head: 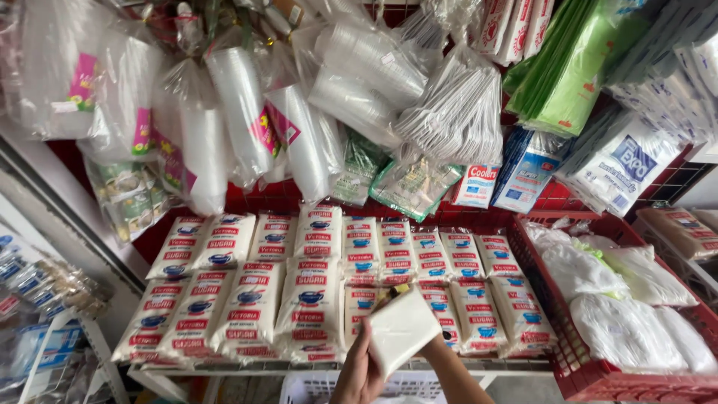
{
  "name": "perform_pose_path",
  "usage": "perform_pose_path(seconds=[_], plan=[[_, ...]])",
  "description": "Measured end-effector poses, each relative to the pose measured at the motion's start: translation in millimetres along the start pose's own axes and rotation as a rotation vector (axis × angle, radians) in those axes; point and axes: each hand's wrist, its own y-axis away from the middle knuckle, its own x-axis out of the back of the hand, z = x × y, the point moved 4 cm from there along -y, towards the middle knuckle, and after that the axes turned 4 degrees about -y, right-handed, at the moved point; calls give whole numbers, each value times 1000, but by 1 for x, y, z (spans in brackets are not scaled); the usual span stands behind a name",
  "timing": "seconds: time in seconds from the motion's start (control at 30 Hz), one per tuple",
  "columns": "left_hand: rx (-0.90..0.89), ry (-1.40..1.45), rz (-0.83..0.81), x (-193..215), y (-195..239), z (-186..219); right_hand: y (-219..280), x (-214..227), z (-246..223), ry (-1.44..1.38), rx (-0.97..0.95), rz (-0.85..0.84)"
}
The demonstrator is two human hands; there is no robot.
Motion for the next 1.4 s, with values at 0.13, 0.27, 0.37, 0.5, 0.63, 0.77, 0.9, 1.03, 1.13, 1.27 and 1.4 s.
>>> perform_pose_path(seconds=[0.13,0.27,0.37,0.5,0.63,0.77,0.9,1.03,1.13,1.27,1.4], plan=[[-34,214,-39,12,62,-5,36,30,-31,-451,155,205],[-118,73,122,-9,95,10,71,30,-29,-1656,-488,397],[-273,-155,140,-12,103,18,128,102,-100,-1470,-380,515],[-309,-245,114,-14,100,10,188,119,-171,-1081,-130,478],[-338,-335,-56,-42,109,4,206,145,-240,-299,144,395],[-221,-286,-161,-47,126,-19,202,187,-263,-171,192,525],[-242,-417,-282,-87,151,-7,183,200,-245,-86,191,605],[-350,-841,-259,-106,165,3,164,172,-190,-888,-7,604],[-448,-1097,-271,-117,166,3,158,96,-137,-1656,-375,475],[-698,-1605,-239,-127,162,3,181,35,-130,-2077,-441,416],[-664,-1770,-200,-126,161,13,198,103,-198,-2181,-401,290]])
